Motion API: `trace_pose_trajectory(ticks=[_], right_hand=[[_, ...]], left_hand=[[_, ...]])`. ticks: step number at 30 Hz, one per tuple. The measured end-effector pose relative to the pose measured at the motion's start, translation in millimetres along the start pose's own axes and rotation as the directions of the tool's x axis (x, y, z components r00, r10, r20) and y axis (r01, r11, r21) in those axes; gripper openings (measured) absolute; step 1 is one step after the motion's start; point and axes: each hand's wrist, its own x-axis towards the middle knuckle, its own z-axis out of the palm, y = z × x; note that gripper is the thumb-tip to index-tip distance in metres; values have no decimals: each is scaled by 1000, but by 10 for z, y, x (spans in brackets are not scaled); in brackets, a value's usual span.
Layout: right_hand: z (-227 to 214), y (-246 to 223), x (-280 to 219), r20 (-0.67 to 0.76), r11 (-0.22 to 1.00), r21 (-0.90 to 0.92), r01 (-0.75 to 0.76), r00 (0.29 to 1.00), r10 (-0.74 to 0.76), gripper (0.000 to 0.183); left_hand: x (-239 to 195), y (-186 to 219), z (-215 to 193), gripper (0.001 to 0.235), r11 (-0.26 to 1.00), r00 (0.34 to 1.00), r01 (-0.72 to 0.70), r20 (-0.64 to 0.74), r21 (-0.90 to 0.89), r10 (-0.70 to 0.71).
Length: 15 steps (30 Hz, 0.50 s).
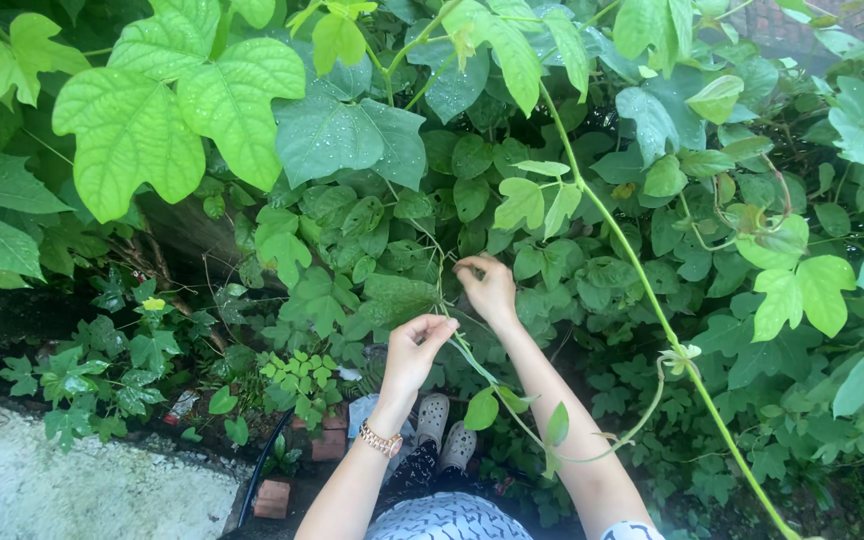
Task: The person stands in a garden area and picks green leaves from vines by hand. They carefully select and pluck leaves from the stems, accumulating a handful of foliage.
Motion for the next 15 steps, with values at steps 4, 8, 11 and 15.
trace_pose_trajectory(ticks=[4,8,11,15], right_hand=[[-187,-56,-55,-159,997,41,60,986,-53,11],[-762,-301,-75,-281,897,430,101,959,26,11],[-1354,-395,-207,-240,884,437,165,969,-62,8],[-2051,-565,-627,-37,960,279,24,999,-14,11]], left_hand=[[59,66,4,22,998,999,40,3,-55,-40],[152,174,139,21,991,999,30,27,-127,-27],[230,215,230,21,987,1000,10,23,-157,-6],[353,231,355,19,986,1000,-7,19,-168,11]])
